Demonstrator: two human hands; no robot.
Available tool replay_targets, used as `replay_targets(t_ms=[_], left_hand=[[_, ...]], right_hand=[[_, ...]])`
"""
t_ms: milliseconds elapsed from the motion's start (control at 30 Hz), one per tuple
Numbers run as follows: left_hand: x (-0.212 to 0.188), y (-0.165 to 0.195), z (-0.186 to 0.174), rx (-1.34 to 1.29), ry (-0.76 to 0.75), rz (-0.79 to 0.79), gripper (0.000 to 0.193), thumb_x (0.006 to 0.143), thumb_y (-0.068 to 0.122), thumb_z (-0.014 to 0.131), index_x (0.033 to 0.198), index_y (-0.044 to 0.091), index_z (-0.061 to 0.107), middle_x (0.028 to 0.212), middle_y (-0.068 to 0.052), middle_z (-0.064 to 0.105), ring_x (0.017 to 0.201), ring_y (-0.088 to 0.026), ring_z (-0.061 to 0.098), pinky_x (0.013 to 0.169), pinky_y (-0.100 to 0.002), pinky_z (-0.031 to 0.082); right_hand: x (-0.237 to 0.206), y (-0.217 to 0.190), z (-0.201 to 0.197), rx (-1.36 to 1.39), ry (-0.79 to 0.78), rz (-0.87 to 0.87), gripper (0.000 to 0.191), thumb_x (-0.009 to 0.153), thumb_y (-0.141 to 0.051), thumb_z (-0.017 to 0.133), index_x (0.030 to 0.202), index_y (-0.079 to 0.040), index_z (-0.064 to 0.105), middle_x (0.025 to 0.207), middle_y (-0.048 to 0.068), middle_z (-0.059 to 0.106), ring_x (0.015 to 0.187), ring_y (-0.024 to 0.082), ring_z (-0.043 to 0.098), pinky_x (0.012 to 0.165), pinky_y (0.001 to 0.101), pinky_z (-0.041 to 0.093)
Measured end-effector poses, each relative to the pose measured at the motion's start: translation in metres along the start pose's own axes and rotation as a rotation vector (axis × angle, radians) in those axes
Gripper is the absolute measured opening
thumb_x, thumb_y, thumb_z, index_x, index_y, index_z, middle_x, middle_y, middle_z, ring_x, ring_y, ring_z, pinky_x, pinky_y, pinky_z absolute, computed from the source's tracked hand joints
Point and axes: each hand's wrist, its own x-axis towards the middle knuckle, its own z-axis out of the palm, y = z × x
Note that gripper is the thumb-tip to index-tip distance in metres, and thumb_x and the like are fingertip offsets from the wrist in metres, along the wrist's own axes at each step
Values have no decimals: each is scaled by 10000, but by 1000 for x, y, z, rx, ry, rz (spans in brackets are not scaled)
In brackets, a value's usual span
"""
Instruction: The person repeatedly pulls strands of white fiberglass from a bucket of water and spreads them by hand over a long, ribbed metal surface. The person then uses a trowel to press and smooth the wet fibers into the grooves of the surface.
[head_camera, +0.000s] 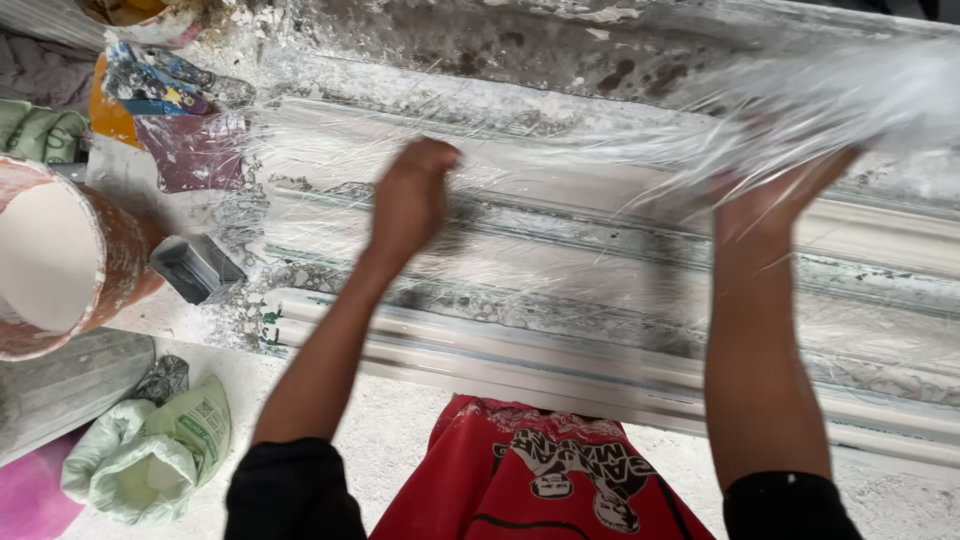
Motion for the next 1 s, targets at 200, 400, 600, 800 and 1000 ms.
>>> replay_targets(t_ms=[200, 400, 600, 800, 1000], left_hand=[[24, -99, -74, 526, -179, -68, 237, 1138, 157, 576, 986, 52, 724, 894, -141, 724, 833, -299, 686, 767, -484, 552], [5, -161, -86, 822, -343, -427, 252, 1136, 231, 505, 1114, 98, 718, 1178, -220, 710, 1181, -395, 631, 1122, -665, 389], [26, -72, -26, 531, -149, -426, 223, 1022, 230, 472, 1046, 83, 638, 1502, -310, 410, 1434, -492, 320, 1109, -700, 210], [-21, 107, 94, -169, -131, 84, 172, 1005, 86, 558, 992, 59, 727, 1143, -143, 752, 1181, -288, 670, 970, -470, 509], [-12, 58, 110, -157, -181, -172, 252, 1083, 170, 514, 970, -4, 659, 904, -179, 714, 793, -356, 709, 667, -468, 556]], right_hand=[[19, -31, -6, -410, -408, -178, 650, 1109, -634, 411, 1481, -109, 500, 1342, 91, 499, 1199, 228, 487, 1073, 411, 439], [-6, -21, -11, -302, -327, -84, 635, 1093, -615, 413, 1519, -151, 494, 1446, 79, 552, 1338, 236, 584, 1164, 439, 521], [-50, 38, -8, -26, -568, -67, 502, 1226, -508, 331, 1428, -89, 519, 1225, 75, 667, 1042, 176, 694, 884, 333, 606], [-124, 62, 12, -413, -432, -84, 588, 1137, -531, 394, 1516, -89, 472, 1222, 76, 644, 1032, 188, 681, 884, 347, 603], [7, -110, -14, -477, -444, -210, 560, 1114, -480, 427, 1509, -87, 487, 1115, 76, 644, 922, 192, 673, 813, 360, 591]])
